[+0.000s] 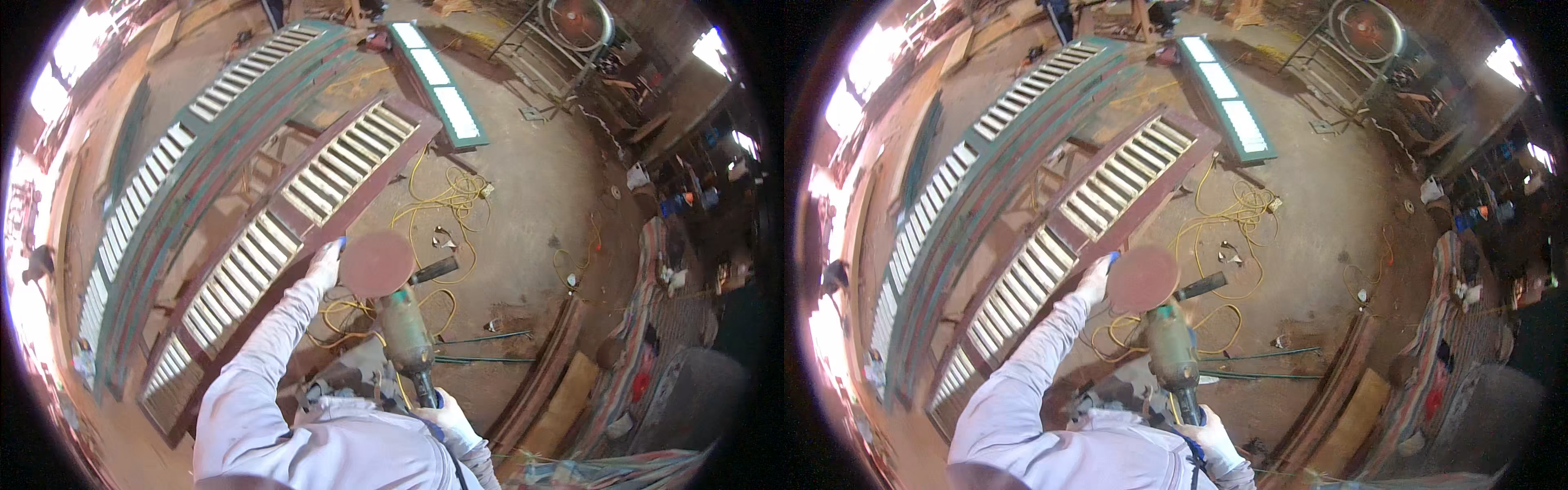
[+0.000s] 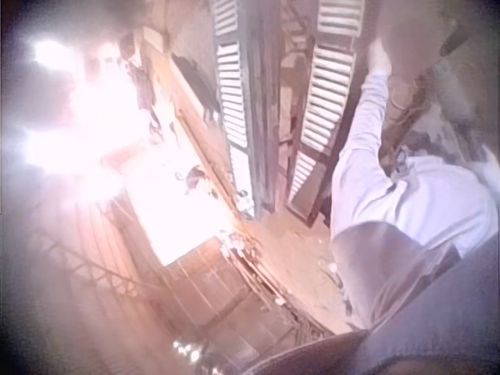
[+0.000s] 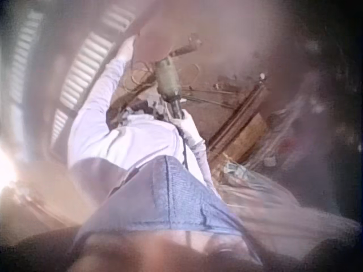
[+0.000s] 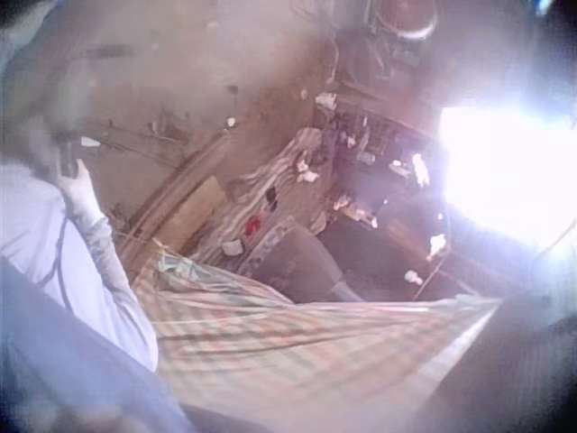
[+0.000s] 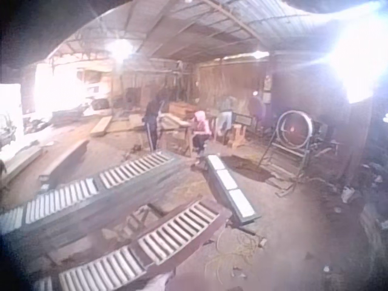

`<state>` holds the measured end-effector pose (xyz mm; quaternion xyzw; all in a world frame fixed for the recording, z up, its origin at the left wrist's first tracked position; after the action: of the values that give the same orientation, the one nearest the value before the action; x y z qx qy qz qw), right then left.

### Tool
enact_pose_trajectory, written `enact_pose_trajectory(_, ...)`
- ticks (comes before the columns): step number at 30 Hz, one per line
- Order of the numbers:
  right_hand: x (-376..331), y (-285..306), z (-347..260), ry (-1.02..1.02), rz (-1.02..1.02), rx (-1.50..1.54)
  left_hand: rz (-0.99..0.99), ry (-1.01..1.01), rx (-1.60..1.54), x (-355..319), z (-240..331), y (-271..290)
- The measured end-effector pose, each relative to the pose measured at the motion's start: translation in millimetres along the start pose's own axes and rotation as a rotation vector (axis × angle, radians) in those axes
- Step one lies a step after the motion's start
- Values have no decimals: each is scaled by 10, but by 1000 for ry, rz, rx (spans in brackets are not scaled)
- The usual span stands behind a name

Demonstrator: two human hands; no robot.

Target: The person uses a power sander to smooth the edges of a wooden slatted frame. They then apply glue from a bottle to the joints and press the pieces together to assemble the structure.

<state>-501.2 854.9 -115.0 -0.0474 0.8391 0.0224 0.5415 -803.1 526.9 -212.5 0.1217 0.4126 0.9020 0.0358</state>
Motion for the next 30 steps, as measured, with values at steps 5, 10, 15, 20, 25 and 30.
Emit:
enact_pose_trajectory(5, 264, 574, -517, -35, 81, -70, 102, -110, 60, 960, 351, 196)
enact_pose_trajectory(10, 807, 1292, -1535, 47, 117, -211, -167, 130, -321, 2225, 1417, -414)
enact_pose_trajectory(15, 821, 1637, -2733, 41, 101, -547, -704, 122, -225, 3127, 1800, -2208)
enact_pose_trajectory(20, 1049, 2138, -2937, 84, 99, -577, -582, 306, -459, 3746, 1838, -2660)
enact_pose_trajectory(25, 976, 2434, -3883, 221, 379, -838, 70, 571, -681, 4284, 1712, -1442)
enact_pose_trajectory(30, 1285, 2664, -4999, 396, 390, -898, 748, 613, -1203, 4396, 1600, -469)
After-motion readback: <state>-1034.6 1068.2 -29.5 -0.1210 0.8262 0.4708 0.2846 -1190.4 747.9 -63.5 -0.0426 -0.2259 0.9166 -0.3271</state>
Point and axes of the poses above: each hand's wrist, its own x-axis towards the middle knuckle, its own y-axis out of the back of the hand, z = x × y, the point moved 9 cm from there along x, towards the middle knuckle, and after that the axes turned 13 degrees about -y, right-handed, at the moved point
